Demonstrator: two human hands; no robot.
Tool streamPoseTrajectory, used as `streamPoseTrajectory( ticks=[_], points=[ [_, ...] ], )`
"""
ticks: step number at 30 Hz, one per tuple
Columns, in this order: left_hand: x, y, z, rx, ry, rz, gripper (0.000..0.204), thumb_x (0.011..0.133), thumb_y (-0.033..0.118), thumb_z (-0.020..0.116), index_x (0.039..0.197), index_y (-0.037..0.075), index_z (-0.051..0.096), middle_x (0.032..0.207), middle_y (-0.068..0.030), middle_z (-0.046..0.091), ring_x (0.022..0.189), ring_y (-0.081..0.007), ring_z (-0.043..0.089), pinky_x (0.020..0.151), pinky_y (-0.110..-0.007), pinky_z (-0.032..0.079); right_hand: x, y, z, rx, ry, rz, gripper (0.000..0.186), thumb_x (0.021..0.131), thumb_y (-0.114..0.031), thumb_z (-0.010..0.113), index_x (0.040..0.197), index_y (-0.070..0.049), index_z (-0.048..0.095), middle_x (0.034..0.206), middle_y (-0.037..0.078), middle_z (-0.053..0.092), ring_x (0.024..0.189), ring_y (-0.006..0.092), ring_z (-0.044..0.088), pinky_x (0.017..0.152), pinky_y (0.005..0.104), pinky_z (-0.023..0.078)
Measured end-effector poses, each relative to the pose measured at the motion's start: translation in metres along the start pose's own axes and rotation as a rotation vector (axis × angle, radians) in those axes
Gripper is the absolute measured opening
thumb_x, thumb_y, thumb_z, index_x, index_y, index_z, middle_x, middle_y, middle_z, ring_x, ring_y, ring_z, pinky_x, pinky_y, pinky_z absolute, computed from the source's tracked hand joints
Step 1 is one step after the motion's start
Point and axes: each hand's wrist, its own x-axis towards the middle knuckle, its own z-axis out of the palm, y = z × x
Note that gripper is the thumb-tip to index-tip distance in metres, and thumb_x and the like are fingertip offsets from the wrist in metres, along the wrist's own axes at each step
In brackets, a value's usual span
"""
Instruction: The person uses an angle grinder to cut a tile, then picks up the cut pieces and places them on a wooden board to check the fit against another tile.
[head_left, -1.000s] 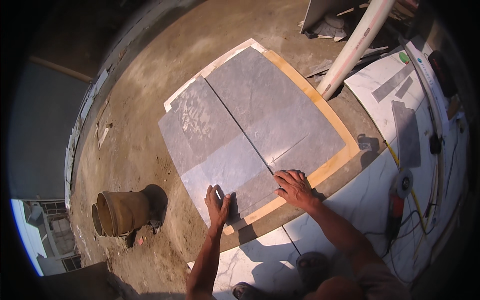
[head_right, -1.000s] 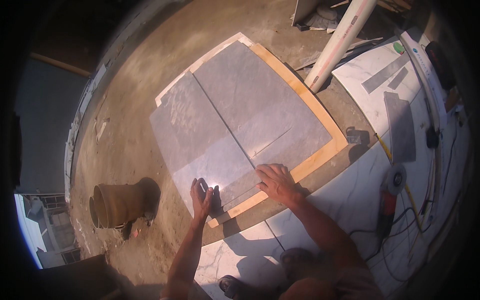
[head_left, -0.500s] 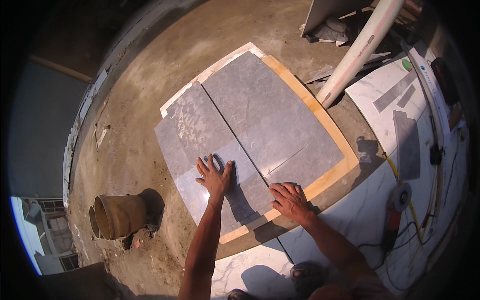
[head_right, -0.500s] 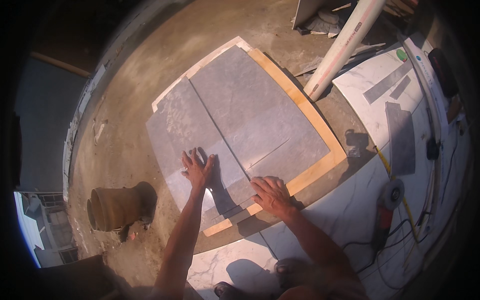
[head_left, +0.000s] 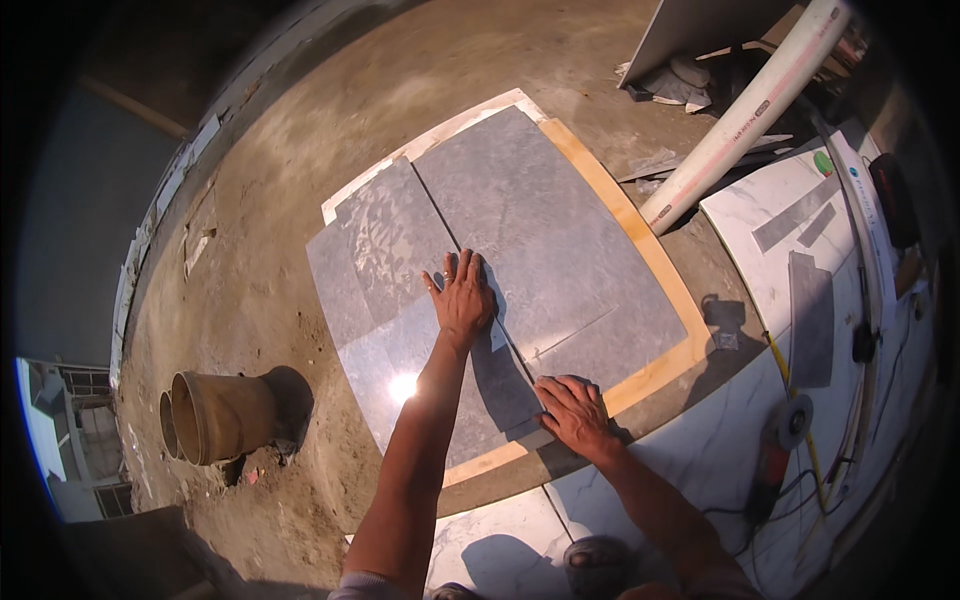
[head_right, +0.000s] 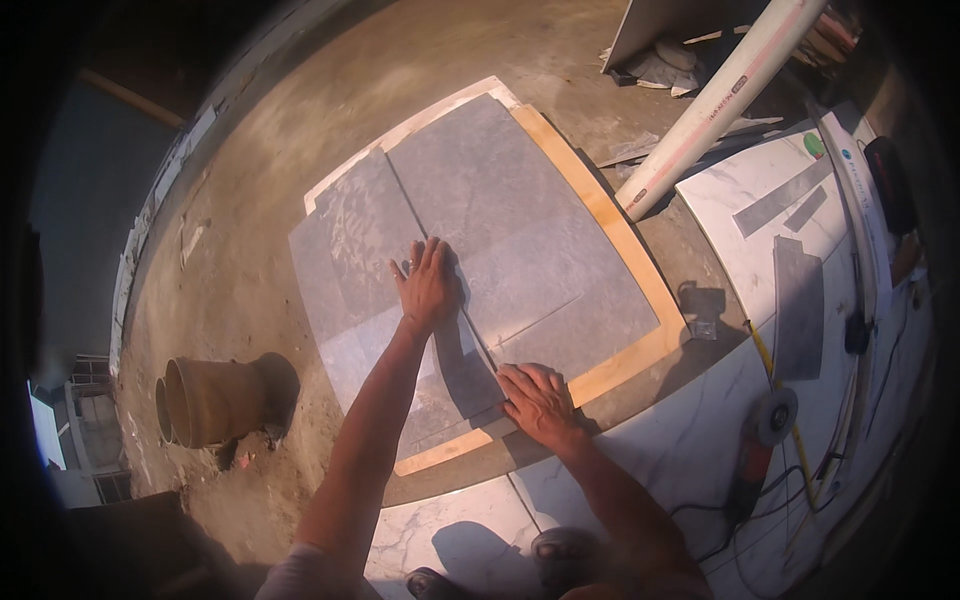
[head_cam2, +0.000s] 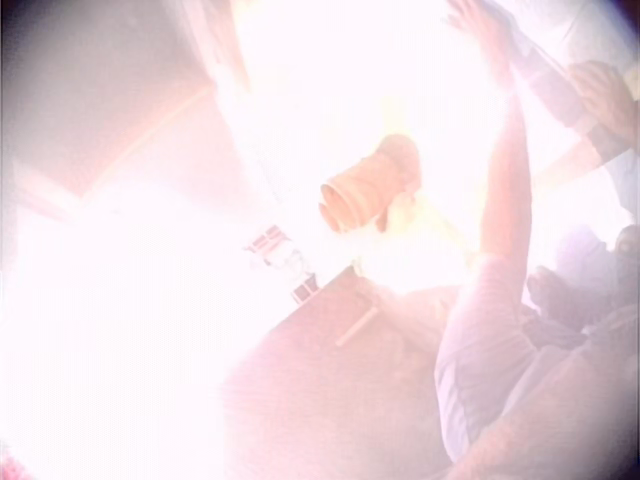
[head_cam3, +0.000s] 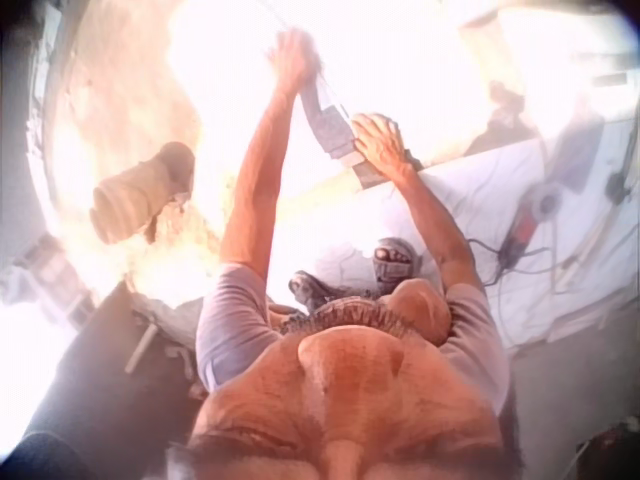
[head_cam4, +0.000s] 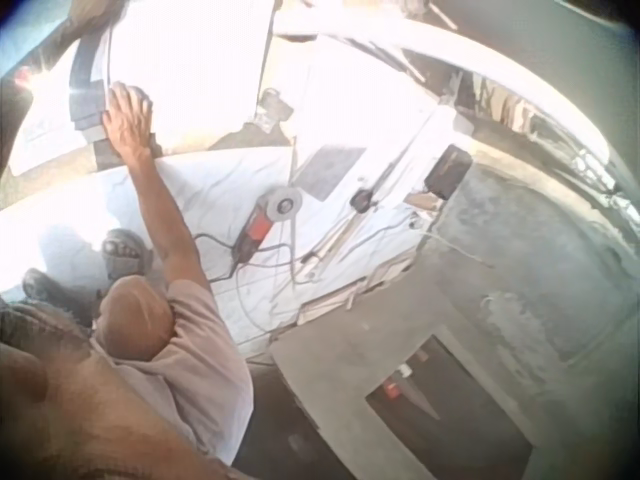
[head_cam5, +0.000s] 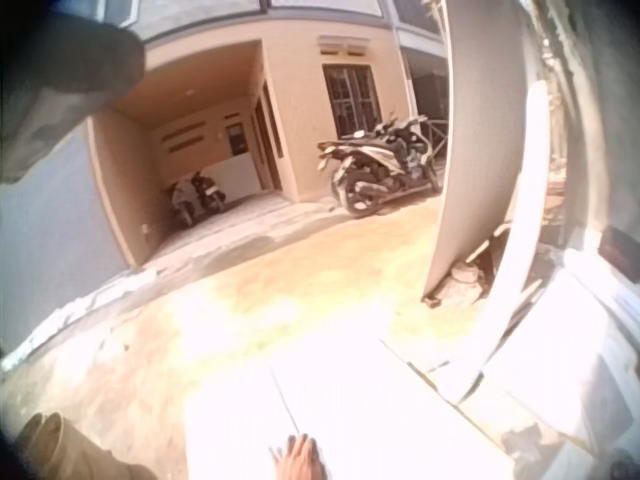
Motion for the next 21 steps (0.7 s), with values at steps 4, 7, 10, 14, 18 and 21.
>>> streamPoseTrajectory(
  ticks=[4,7,10,14,18,21],
  points=[
    [0.004,0.003,0.01,-0.105,0.02,-0.04,0.052,0.086,0.016,0.046,0.137,0.011,0.042,0.148,-0.0053,0.036,0.14,-0.0355,0.025,0.106,-0.072,0.008,0.0,-0.001,-0.002,-0.001,0.001,0.001,0.05,0.078,-0.028,0.071,0.124,-0.012,0.057,0.132,-0.004,0.05,0.121,0.0156,0.043,0.092,0.0353,0.034],
    [0.005,0.007,0.012,-0.119,0.047,-0.083,0.047,0.087,0.014,0.045,0.134,0.011,0.044,0.146,-0.0053,0.038,0.14,-0.0358,0.025,0.105,-0.073,0.008,0.001,-0.001,-0.002,-0.002,0.01,0.007,0.051,0.078,-0.028,0.071,0.124,-0.013,0.057,0.132,-0.004,0.05,0.121,0.0152,0.043,0.092,0.0352,0.034],
    [0.005,0.007,0.012,-0.126,0.033,-0.107,0.045,0.088,0.013,0.044,0.133,0.012,0.045,0.146,-0.0049,0.038,0.14,-0.0354,0.024,0.104,-0.073,0.008,0.002,-0.002,-0.003,-0.008,0.013,0.01,0.051,0.077,-0.028,0.071,0.124,-0.013,0.057,0.131,-0.004,0.051,0.12,0.015,0.043,0.092,0.035,0.034],
    [0.005,0.0,0.009,-0.146,0.01,-0.095,0.043,0.091,0.015,0.043,0.134,0.013,0.044,0.147,-0.0054,0.037,0.141,-0.0345,0.023,0.104,-0.073,0.008,0.003,-0.004,0.0,-0.035,0.029,-0.001,0.049,0.078,-0.03,0.071,0.122,-0.014,0.059,0.129,-0.005,0.052,0.119,0.0153,0.044,0.092,0.0349,0.034],
    [-0.005,-0.028,0.011,-0.226,0.053,0.004,0.047,0.094,0.026,0.047,0.138,0.014,0.038,0.148,-0.0118,0.032,0.139,-0.0347,0.025,0.104,-0.07,0.013,0.006,-0.007,0.001,-0.023,0.043,0.001,0.047,0.079,-0.033,0.069,0.121,-0.014,0.059,0.129,-0.005,0.052,0.118,0.0155,0.044,0.092,0.0347,0.034],
    [-0.031,-0.057,0.0,-0.333,0.256,-0.358,0.053,0.097,0.033,0.043,0.143,0.008,0.033,0.151,-0.0198,0.025,0.142,-0.0364,0.017,0.106,-0.068,0.011,-0.001,0.005,-0.004,-0.068,0.016,0.045,0.046,0.08,-0.035,0.067,0.121,-0.013,0.059,0.129,-0.004,0.052,0.118,0.0157,0.044,0.093,0.0349,0.034]
  ],
)
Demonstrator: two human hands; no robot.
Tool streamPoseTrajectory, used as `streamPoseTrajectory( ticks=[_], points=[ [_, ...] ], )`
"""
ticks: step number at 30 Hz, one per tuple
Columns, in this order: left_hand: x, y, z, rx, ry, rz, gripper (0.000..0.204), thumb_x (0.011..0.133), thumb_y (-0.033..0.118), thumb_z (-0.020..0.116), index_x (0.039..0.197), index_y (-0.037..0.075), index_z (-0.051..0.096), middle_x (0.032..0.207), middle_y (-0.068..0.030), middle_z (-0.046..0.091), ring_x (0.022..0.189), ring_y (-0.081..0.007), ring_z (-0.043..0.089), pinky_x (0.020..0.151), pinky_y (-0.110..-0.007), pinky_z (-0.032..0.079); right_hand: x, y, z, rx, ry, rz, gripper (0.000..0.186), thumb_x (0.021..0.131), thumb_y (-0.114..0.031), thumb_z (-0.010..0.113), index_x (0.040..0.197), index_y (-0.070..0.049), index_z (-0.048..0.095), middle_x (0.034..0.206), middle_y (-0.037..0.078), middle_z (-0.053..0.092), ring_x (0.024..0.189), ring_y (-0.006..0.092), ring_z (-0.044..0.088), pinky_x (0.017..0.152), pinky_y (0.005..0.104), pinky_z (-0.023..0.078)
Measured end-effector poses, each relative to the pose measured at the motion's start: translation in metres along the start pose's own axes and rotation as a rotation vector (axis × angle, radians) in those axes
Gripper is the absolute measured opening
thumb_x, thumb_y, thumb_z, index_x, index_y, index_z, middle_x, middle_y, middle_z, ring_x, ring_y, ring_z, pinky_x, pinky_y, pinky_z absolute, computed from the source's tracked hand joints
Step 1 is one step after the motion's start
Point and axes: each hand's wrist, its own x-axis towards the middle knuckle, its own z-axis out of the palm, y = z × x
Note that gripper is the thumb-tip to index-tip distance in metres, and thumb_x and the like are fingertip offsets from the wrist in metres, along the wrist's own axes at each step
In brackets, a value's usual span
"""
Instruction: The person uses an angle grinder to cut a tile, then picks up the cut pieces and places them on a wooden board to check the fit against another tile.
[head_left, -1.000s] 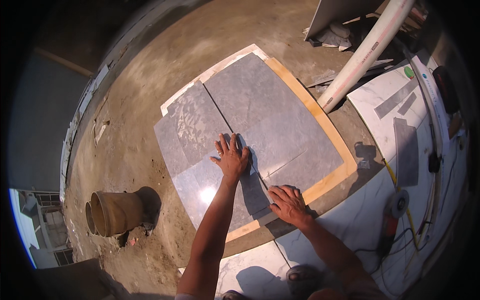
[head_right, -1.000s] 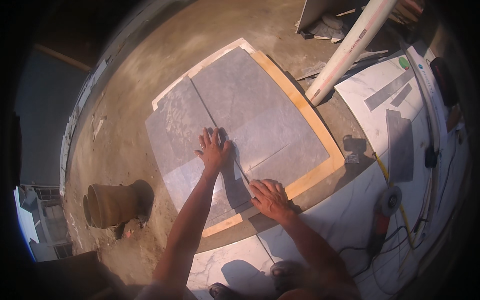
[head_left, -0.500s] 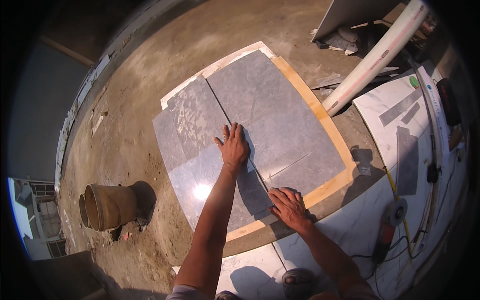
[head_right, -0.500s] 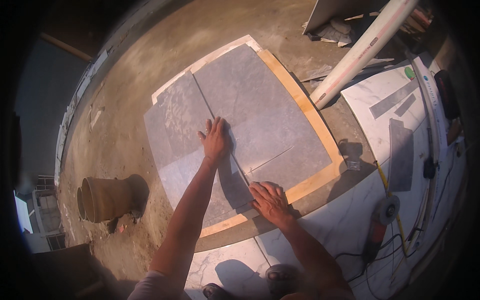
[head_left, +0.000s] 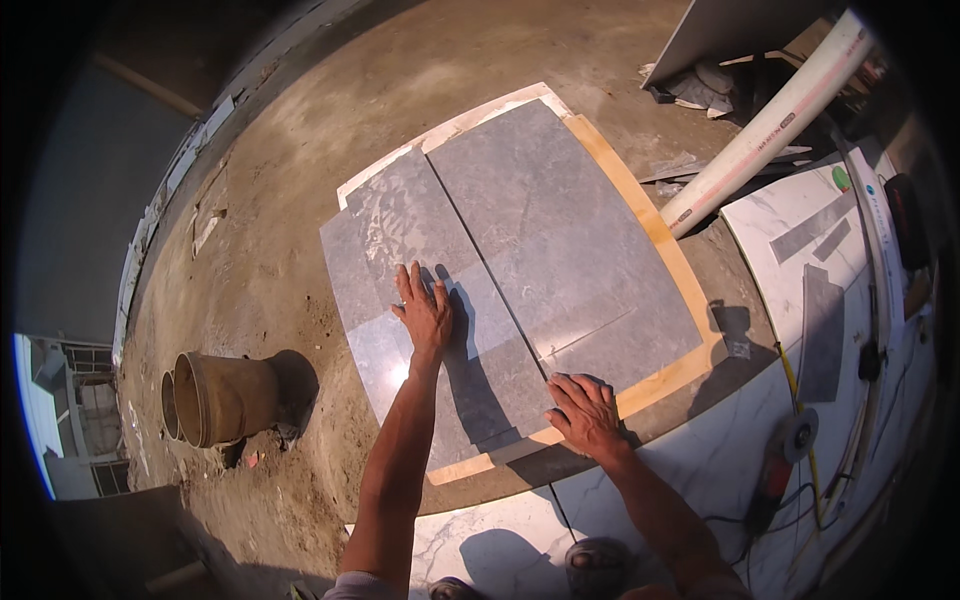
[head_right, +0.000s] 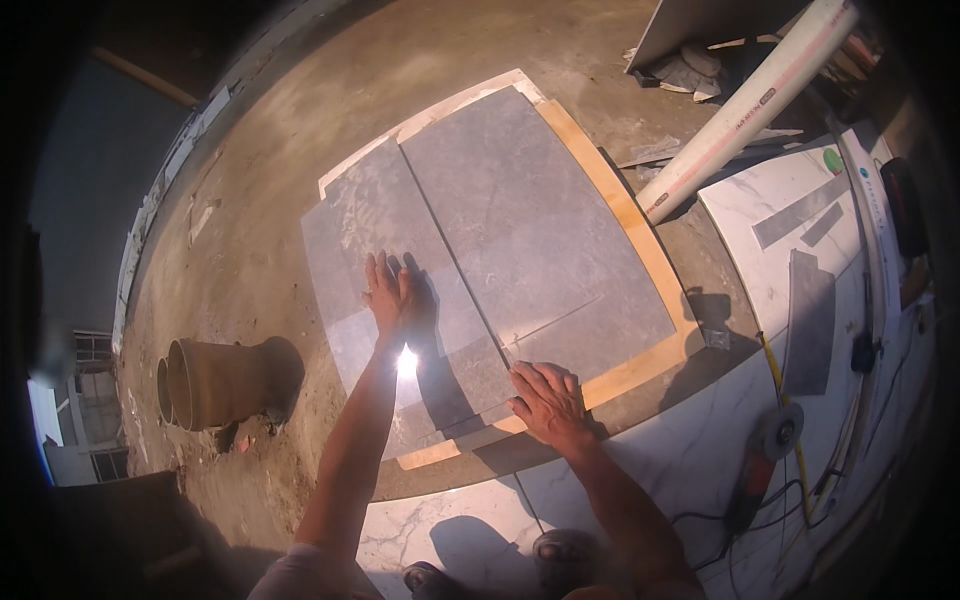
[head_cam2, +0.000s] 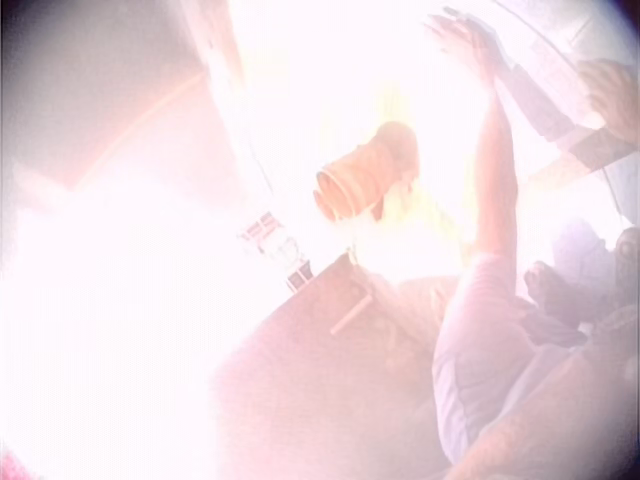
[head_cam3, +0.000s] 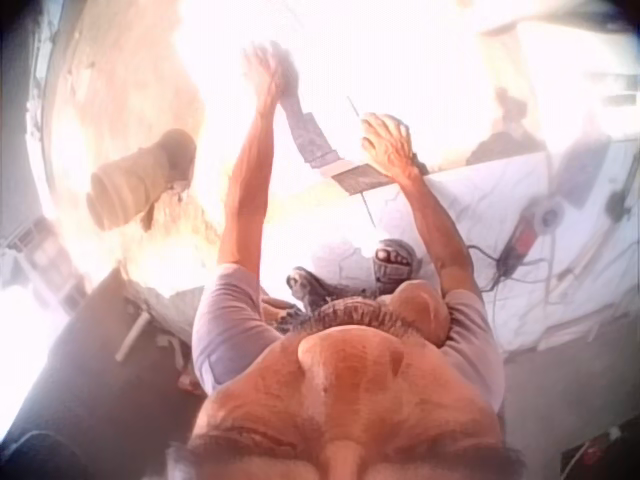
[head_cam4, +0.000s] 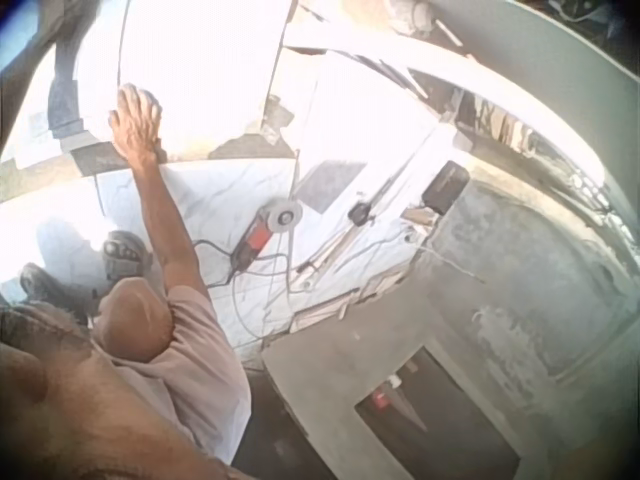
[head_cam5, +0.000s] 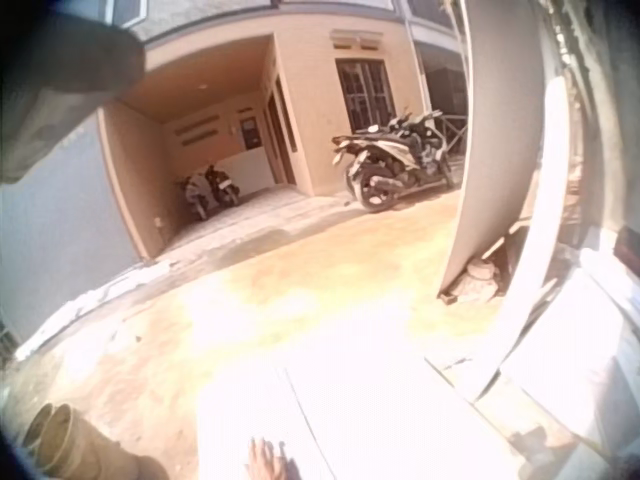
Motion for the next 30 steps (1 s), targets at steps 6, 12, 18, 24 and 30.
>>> streamPoseTrajectory(
  ticks=[6,12,18,24,30],
  points=[
    [-0.038,-0.153,-0.038,-0.063,-0.012,0.121,0.044,0.099,0.026,0.039,0.137,0.004,0.041,0.146,-0.0168,0.035,0.138,-0.0345,0.028,0.11,-0.057,0.016,0.003,-0.01,0.004,0.023,-0.02,-0.03,0.048,0.081,-0.035,0.066,0.122,-0.012,0.058,0.132,-0.003,0.05,0.119,0.0176,0.043,0.093,0.0379,0.034],
    [-0.034,-0.146,-0.043,-0.013,-0.075,0.01,0.05,0.1,0.035,0.036,0.143,0.01,0.037,0.151,-0.0086,0.031,0.143,-0.0286,0.019,0.11,-0.06,0.003,0.004,-0.012,0.007,0.024,-0.023,-0.026,0.048,0.081,-0.035,0.067,0.122,-0.012,0.058,0.133,-0.002,0.05,0.119,0.0201,0.043,0.093,0.0398,0.034],
    [-0.032,-0.135,-0.044,0.069,-0.124,-0.041,0.053,0.1,0.041,0.033,0.144,0.012,0.035,0.152,-0.0046,0.03,0.144,-0.0274,0.016,0.11,-0.061,-0.001,0.004,-0.013,0.008,0.03,-0.023,-0.013,0.047,0.08,-0.034,0.068,0.121,-0.011,0.059,0.132,-0.002,0.051,0.119,0.0203,0.044,0.094,0.0402,0.034],
    [-0.031,-0.129,-0.045,0.082,-0.132,-0.065,0.054,0.101,0.043,0.03,0.146,0.013,0.033,0.153,-0.0038,0.028,0.144,-0.0271,0.015,0.109,-0.062,-0.002,0.004,-0.013,0.009,0.035,-0.037,0.005,0.048,0.081,-0.034,0.067,0.123,-0.012,0.058,0.133,-0.001,0.051,0.12,0.0202,0.043,0.095,0.0406,0.033],
    [-0.03,-0.125,-0.049,0.062,-0.159,-0.076,0.055,0.101,0.044,0.028,0.146,0.013,0.033,0.153,-0.0035,0.028,0.144,-0.0268,0.014,0.109,-0.062,-0.003,0.002,-0.011,0.011,0.033,-0.07,0.016,0.049,0.082,-0.035,0.066,0.124,-0.012,0.057,0.135,-0.002,0.049,0.121,0.02,0.042,0.096,0.0413,0.032]
  ],
)
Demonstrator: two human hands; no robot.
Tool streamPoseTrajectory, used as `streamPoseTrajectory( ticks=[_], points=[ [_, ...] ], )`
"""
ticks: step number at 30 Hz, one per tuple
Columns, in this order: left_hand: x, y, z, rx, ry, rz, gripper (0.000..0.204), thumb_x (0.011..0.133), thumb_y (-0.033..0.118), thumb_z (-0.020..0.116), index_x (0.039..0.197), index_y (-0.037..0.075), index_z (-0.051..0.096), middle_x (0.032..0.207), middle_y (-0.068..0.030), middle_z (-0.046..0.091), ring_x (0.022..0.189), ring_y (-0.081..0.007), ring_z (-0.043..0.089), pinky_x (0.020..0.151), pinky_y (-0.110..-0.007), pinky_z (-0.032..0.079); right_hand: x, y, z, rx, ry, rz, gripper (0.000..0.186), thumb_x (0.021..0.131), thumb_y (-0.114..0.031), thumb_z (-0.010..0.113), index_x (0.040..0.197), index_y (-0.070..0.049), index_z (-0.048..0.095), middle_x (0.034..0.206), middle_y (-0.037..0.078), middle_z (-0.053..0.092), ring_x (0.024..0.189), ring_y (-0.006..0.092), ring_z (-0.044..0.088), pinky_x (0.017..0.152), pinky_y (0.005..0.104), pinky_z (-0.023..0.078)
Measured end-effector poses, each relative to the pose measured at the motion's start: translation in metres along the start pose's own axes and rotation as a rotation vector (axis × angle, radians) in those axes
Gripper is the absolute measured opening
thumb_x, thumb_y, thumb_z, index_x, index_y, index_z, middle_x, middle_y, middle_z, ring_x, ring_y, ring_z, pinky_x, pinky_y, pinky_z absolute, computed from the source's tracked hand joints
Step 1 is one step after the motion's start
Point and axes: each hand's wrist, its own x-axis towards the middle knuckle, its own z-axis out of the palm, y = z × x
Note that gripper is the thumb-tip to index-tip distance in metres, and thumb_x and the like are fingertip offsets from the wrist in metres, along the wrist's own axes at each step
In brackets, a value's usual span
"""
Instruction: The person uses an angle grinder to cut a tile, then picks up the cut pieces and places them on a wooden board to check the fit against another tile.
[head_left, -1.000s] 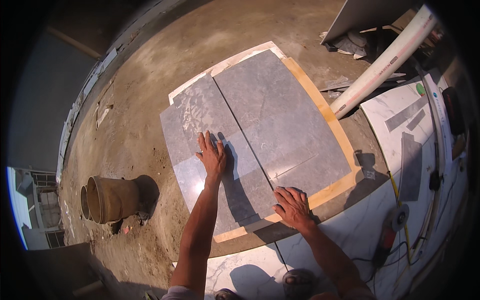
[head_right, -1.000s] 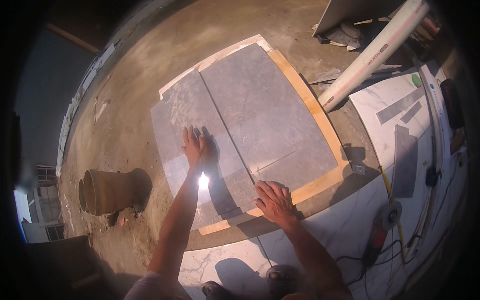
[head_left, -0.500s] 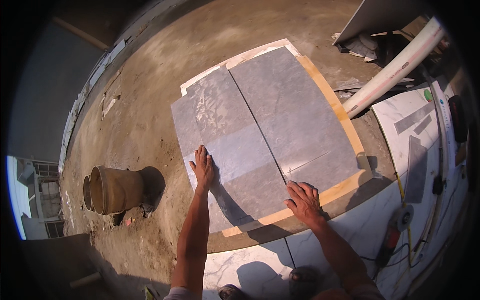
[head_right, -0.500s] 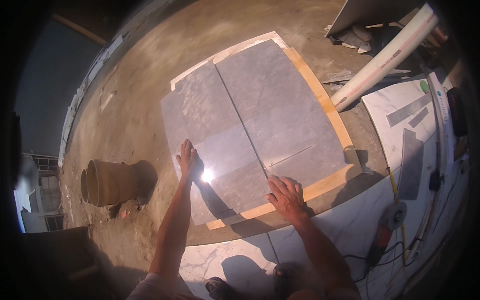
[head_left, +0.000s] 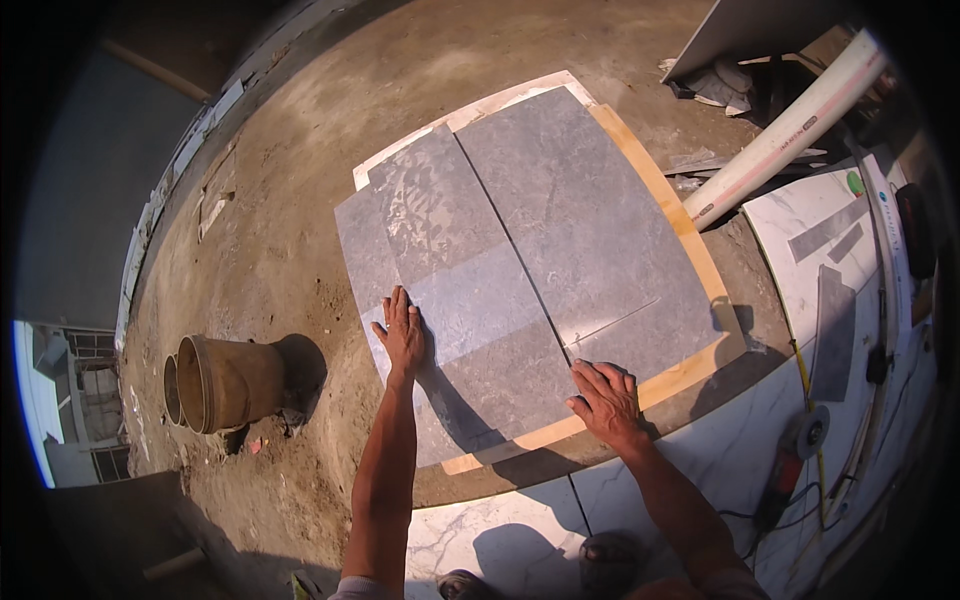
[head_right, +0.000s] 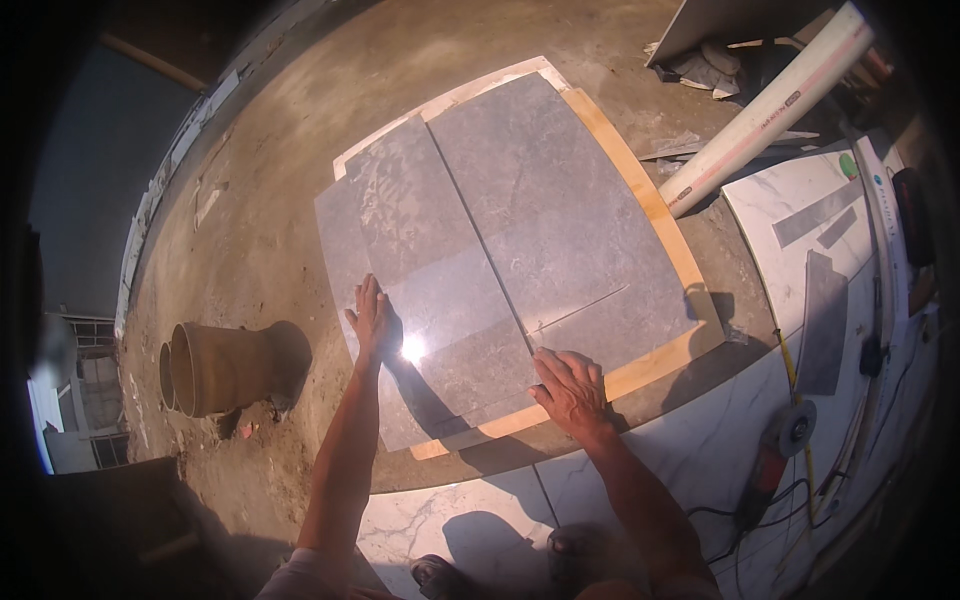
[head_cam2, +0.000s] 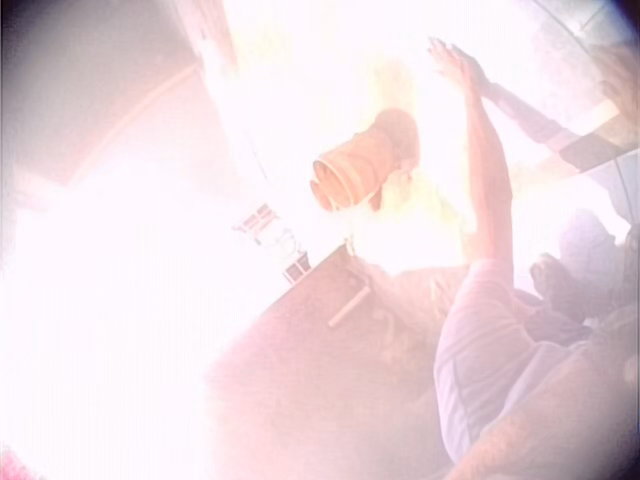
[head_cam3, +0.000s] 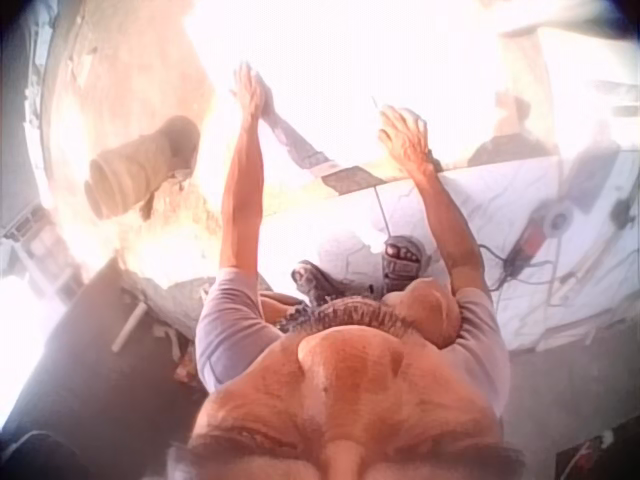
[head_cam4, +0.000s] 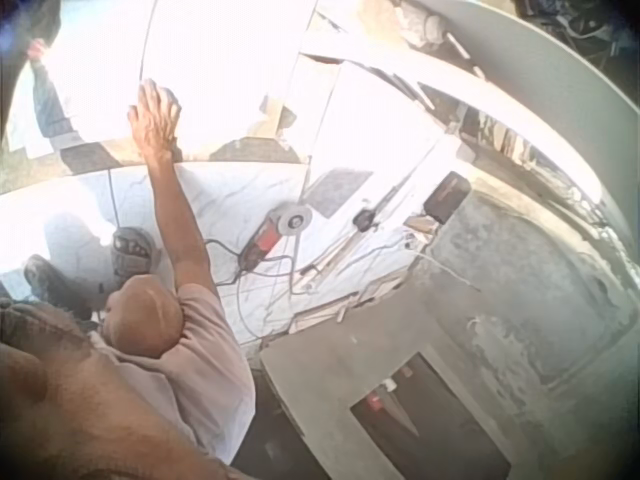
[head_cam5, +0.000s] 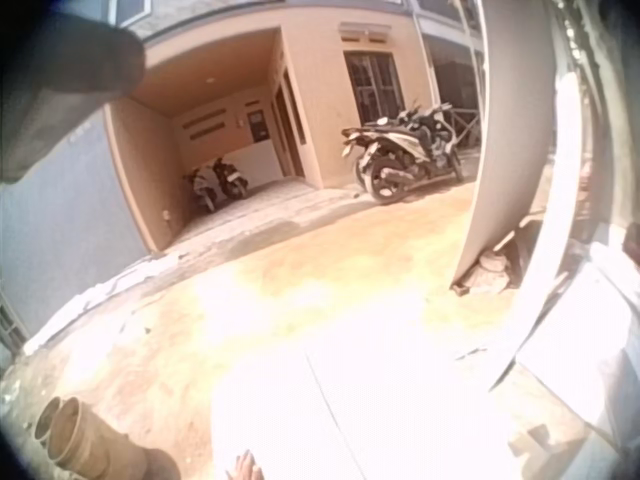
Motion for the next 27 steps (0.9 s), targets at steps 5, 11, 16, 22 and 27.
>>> streamPoseTrajectory(
  ticks=[5,11,16,22,27],
  points=[
    [0.0,0.002,0.002,0.01,0.011,0.004,0.055,0.1,0.044,0.028,0.146,0.013,0.033,0.153,-0.0032,0.028,0.144,-0.027,0.014,0.109,-0.062,-0.003,0.001,0.0,-0.001,-0.009,0.011,0.001,0.049,0.081,-0.034,0.067,0.123,-0.012,0.058,0.134,-0.003,0.049,0.121,0.0192,0.042,0.095,0.0403,0.033],
    [-0.001,0.0,0.0,0.004,0.008,0.002,0.055,0.1,0.045,0.028,0.146,0.013,0.033,0.153,-0.0032,0.029,0.145,-0.027,0.014,0.109,-0.062,-0.003,0.001,-0.002,-0.001,-0.003,0.009,0.005,0.049,0.081,-0.034,0.067,0.123,-0.012,0.058,0.134,-0.003,0.049,0.12,0.0179,0.042,0.095,0.0393,0.033],
    [0.001,0.003,0.003,-0.013,0.001,0.019,0.056,0.1,0.046,0.027,0.146,0.013,0.033,0.153,-0.0036,0.029,0.145,-0.0272,0.014,0.109,-0.062,-0.003,0.001,0.0,-0.002,-0.016,0.003,0.017,0.049,0.081,-0.035,0.067,0.124,-0.012,0.057,0.134,-0.003,0.049,0.12,0.0183,0.042,0.095,0.0392,0.033],
    [0.005,-0.044,0.018,0.176,0.116,0.214,0.059,0.1,0.048,0.026,0.146,0.013,0.032,0.153,-0.0054,0.028,0.145,-0.0289,0.013,0.108,-0.063,-0.004,0.004,-0.008,-0.002,0.009,-0.017,0.035,0.049,0.081,-0.033,0.067,0.124,-0.012,0.057,0.134,-0.004,0.049,0.121,0.0181,0.041,0.095,0.0379,0.033],
    [0.003,-0.015,0.014,-0.03,-0.009,0.06,0.059,0.1,0.049,0.028,0.147,0.013,0.031,0.154,-0.0061,0.027,0.145,-0.0288,0.012,0.108,-0.061,-0.005,0.0,0.001,-0.004,-0.002,0.062,0.012,0.047,0.081,-0.031,0.067,0.122,-0.011,0.057,0.132,-0.004,0.05,0.119,0.0168,0.043,0.094,0.036,0.033]
  ],
)
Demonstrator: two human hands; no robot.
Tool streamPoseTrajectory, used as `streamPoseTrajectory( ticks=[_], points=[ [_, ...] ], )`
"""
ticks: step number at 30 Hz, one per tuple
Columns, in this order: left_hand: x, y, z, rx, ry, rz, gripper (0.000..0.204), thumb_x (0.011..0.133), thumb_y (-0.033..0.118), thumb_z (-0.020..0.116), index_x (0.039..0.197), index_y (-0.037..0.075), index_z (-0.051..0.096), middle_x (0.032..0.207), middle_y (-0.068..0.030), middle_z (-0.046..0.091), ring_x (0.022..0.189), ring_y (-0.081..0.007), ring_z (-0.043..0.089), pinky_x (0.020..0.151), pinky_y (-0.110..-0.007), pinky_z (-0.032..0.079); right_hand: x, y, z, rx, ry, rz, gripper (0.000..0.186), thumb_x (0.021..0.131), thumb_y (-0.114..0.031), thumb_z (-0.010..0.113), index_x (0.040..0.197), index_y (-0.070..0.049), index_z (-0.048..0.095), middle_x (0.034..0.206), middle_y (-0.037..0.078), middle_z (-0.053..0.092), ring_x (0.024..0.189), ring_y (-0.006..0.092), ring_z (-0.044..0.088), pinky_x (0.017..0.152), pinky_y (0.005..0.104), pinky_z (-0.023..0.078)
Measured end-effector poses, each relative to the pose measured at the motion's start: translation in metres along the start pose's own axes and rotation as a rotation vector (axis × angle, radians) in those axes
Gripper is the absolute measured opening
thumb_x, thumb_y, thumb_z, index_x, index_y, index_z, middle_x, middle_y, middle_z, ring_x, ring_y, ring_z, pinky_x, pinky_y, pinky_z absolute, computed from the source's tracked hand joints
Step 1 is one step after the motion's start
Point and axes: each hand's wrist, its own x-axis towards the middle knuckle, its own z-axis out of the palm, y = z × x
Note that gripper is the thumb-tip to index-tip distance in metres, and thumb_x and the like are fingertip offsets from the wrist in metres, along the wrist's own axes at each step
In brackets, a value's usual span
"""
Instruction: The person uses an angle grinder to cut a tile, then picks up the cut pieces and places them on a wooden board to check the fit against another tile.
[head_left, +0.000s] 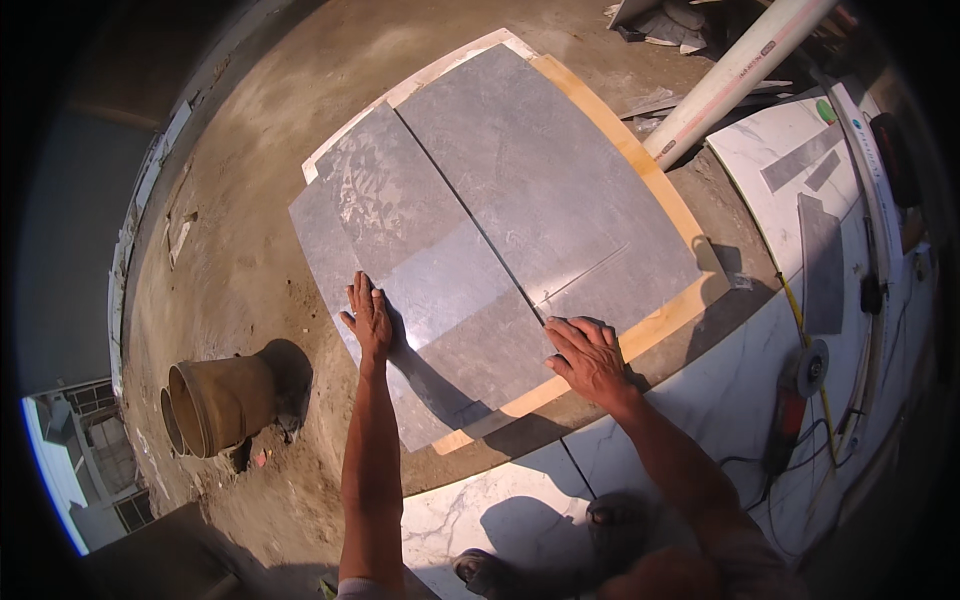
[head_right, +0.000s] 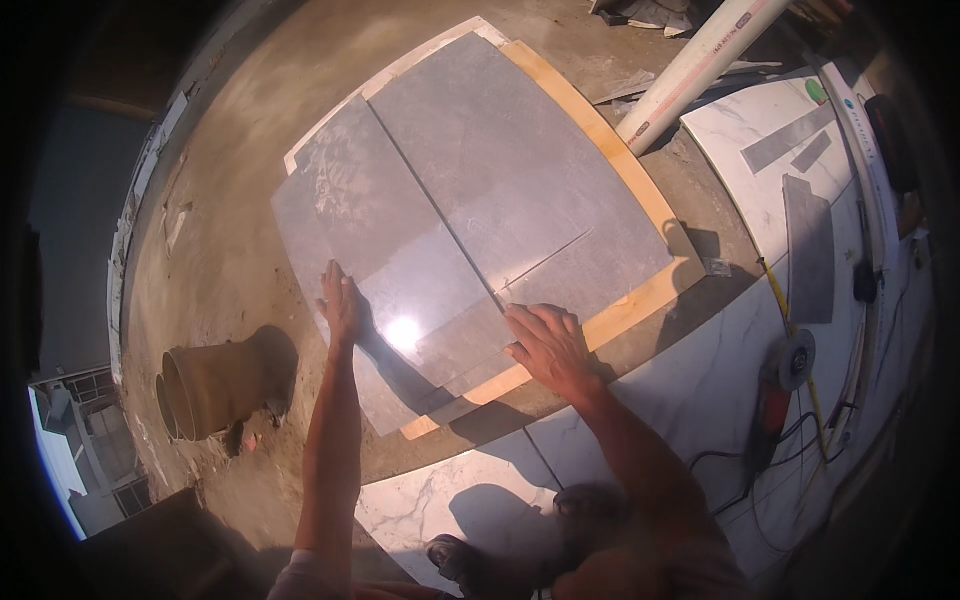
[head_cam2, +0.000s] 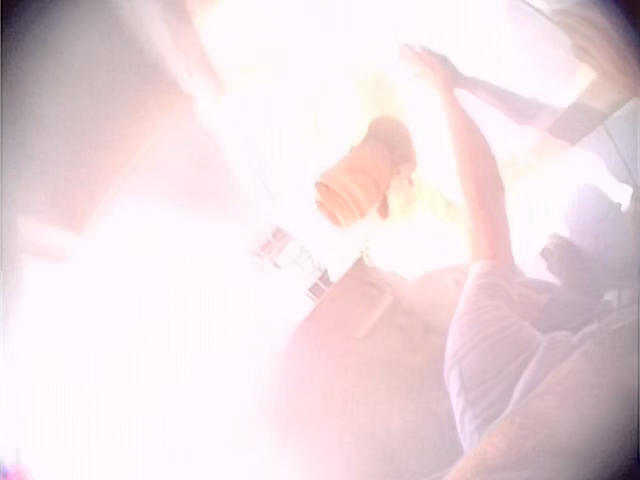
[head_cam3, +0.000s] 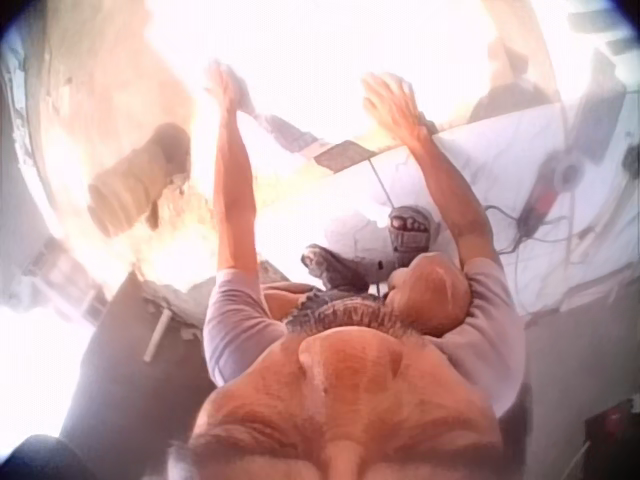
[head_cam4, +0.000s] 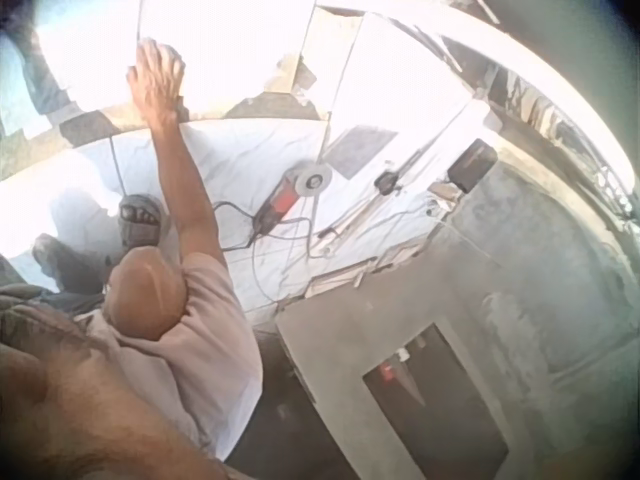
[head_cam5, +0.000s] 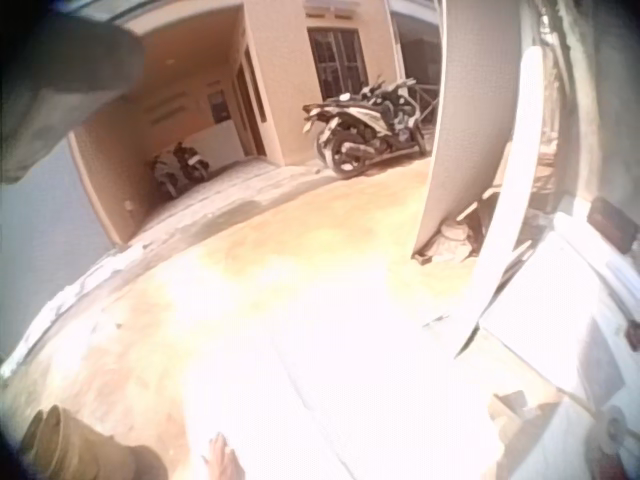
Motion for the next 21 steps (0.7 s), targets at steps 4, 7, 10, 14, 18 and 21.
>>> streamPoseTrajectory(
  ticks=[4,7,10,14,18,21],
  points=[
    [0.001,-0.003,-0.001,0.003,0.002,0.014,0.057,0.1,0.046,0.029,0.146,0.012,0.031,0.154,-0.007,0.026,0.145,-0.0297,0.012,0.109,-0.059,-0.006,0.0,-0.001,-0.001,0.006,0.029,-0.009,0.046,0.082,-0.031,0.066,0.122,-0.01,0.057,0.131,-0.004,0.051,0.118,0.016,0.043,0.094,0.0354,0.033],
    [0.004,-0.017,0.0,0.002,0.022,0.056,0.056,0.1,0.044,0.03,0.146,0.012,0.032,0.154,-0.0079,0.026,0.145,-0.0309,0.012,0.109,-0.058,-0.005,-0.001,-0.002,0.002,0.006,0.03,-0.009,0.045,0.082,-0.032,0.065,0.121,-0.01,0.058,0.131,-0.004,0.051,0.118,0.0154,0.044,0.093,0.0349,0.033],
    [0.004,-0.022,0.002,0.008,0.027,0.082,0.055,0.101,0.043,0.031,0.146,0.012,0.033,0.154,-0.0085,0.026,0.144,-0.0317,0.012,0.11,-0.056,-0.005,0.0,-0.002,0.002,-0.001,0.035,-0.01,0.044,0.083,-0.032,0.064,0.12,-0.01,0.058,0.13,-0.004,0.051,0.117,0.0146,0.044,0.092,0.0343,0.033],
    [0.005,-0.02,0.002,0.063,0.008,0.066,0.056,0.1,0.044,0.029,0.147,0.012,0.032,0.154,-0.0084,0.025,0.145,-0.0302,0.011,0.11,-0.058,-0.005,0.0,-0.002,-0.001,0.001,0.038,-0.002,0.044,0.083,-0.032,0.064,0.121,-0.01,0.058,0.13,-0.004,0.051,0.116,0.014,0.044,0.092,0.034,0.032],
    [0.004,-0.018,-0.002,0.049,-0.019,0.034,0.058,0.1,0.047,0.027,0.147,0.013,0.03,0.155,-0.0078,0.023,0.145,-0.0284,0.011,0.108,-0.06,-0.006,0.001,-0.004,-0.003,0.017,0.048,0.002,0.043,0.083,-0.03,0.063,0.121,-0.01,0.057,0.13,-0.002,0.051,0.116,0.0137,0.044,0.092,0.034,0.032],
    [0.003,-0.015,-0.002,0.042,-0.041,0.02,0.059,0.1,0.048,0.026,0.147,0.013,0.03,0.155,-0.0078,0.023,0.145,-0.0286,0.011,0.108,-0.06,-0.005,0.002,-0.005,-0.008,0.054,0.051,0.024,0.041,0.083,-0.025,0.061,0.122,-0.009,0.057,0.131,-0.001,0.05,0.116,0.0158,0.044,0.093,0.0352,0.033]
  ],
)
